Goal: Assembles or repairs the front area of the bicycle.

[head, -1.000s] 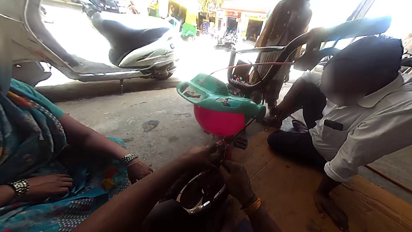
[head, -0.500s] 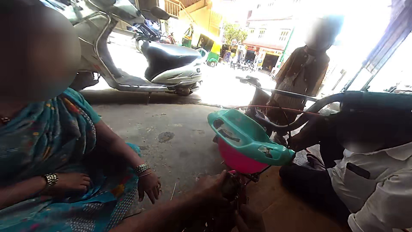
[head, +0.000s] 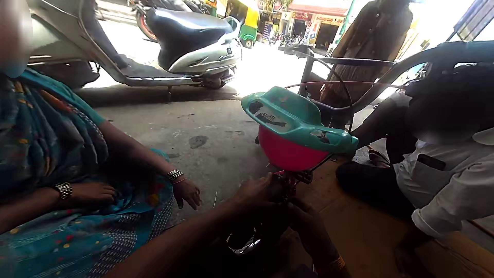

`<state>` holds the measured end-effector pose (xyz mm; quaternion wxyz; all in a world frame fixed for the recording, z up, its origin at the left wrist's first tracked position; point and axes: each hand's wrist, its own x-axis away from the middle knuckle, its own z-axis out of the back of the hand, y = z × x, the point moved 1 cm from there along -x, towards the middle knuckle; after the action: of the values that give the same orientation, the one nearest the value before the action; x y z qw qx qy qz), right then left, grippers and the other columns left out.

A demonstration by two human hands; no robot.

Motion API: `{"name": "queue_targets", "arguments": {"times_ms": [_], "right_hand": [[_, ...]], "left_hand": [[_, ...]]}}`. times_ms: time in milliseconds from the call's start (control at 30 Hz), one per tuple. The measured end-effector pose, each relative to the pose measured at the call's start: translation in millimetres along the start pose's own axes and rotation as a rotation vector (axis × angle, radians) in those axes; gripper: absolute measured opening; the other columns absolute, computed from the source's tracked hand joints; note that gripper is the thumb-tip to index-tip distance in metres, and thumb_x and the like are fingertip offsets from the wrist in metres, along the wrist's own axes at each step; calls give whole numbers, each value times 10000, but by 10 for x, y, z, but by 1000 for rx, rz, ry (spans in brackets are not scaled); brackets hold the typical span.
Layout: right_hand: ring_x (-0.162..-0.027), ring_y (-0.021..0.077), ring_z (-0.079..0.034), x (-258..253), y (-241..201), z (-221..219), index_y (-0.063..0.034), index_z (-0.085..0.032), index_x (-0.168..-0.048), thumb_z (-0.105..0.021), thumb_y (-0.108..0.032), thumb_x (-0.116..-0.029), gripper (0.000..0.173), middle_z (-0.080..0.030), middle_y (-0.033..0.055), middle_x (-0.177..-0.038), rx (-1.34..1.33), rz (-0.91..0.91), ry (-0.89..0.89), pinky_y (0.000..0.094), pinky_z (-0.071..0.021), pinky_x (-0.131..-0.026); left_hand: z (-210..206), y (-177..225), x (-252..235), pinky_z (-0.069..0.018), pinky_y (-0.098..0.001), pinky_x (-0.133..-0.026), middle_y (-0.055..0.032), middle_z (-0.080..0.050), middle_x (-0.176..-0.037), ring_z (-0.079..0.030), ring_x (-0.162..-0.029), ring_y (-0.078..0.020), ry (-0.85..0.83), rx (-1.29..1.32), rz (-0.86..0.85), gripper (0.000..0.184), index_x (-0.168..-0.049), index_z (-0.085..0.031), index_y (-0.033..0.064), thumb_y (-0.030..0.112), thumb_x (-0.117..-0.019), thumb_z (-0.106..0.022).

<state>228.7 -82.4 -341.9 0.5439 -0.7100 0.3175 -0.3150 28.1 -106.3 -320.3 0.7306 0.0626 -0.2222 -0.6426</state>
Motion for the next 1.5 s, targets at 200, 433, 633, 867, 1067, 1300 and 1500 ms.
{"name": "queue_targets", "arguments": {"times_ms": [200,433,633,867,1067,1300,1500], "right_hand": [[-603,68,-549,8,-30,-61,9,-623,-1112,-396,-128,-1101,266,-601,13,-775,-14,-91,-46,211,-490,-561],[-656,72,-499,12,108,-76,-80,-683,-1037,-419,-202,-1076,294,-570,-18,-797,323,60,50,261,-428,-605],[-830,81,-611,41,173,-137,-75,-705,-1041,-429,-190,-1066,300,-657,7,-891,409,113,87,287,-504,-767],[-828,76,-611,44,185,-91,-69,-712,-1030,-432,-159,-1054,295,-662,6,-894,410,170,86,276,-505,-764],[-654,75,-518,43,179,-3,-56,-699,-1018,-441,-157,-1049,278,-599,-12,-795,309,178,64,268,-442,-605],[-594,47,-460,51,238,-11,-62,-701,-1018,-452,-140,-1046,262,-568,-37,-752,270,224,54,238,-390,-545],[-668,57,-574,122,375,-29,-27,-706,-1020,-444,-81,-1032,267,-649,-4,-802,382,353,109,239,-491,-614]], "left_hand": [[36,34,-4,-540,-577,-904,-104,-673,-1225,-672,-1089,-313,-12,-4,33,905,-1534,-404,172,603,-817,-751],[41,-34,10,-522,-585,-953,-123,-653,-1284,-654,-1138,-321,-17,83,69,993,-1572,-360,224,598,-771,-813],[88,-50,85,-528,-560,-934,-101,-649,-1233,-648,-1121,-291,-135,-62,217,826,-1284,-620,138,800,-792,-650],[169,-22,44,-541,-563,-881,-100,-700,-1065,-679,-1041,-297,-230,-184,149,819,-1240,-633,145,843,-817,-565],[56,104,156,-550,-496,-774,-53,-684,-893,-689,-902,-251,-83,-245,128,811,-1073,-655,148,892,-794,-494],[61,54,173,-550,-512,-810,-59,-693,-941,-688,-939,-252,-122,-150,126,765,-1123,-652,149,842,-817,-541],[23,72,124,-550,-501,-774,-52,-686,-917,-685,-912,-249,-130,-126,163,653,-1100,-660,155,742,-817,-625]]}}
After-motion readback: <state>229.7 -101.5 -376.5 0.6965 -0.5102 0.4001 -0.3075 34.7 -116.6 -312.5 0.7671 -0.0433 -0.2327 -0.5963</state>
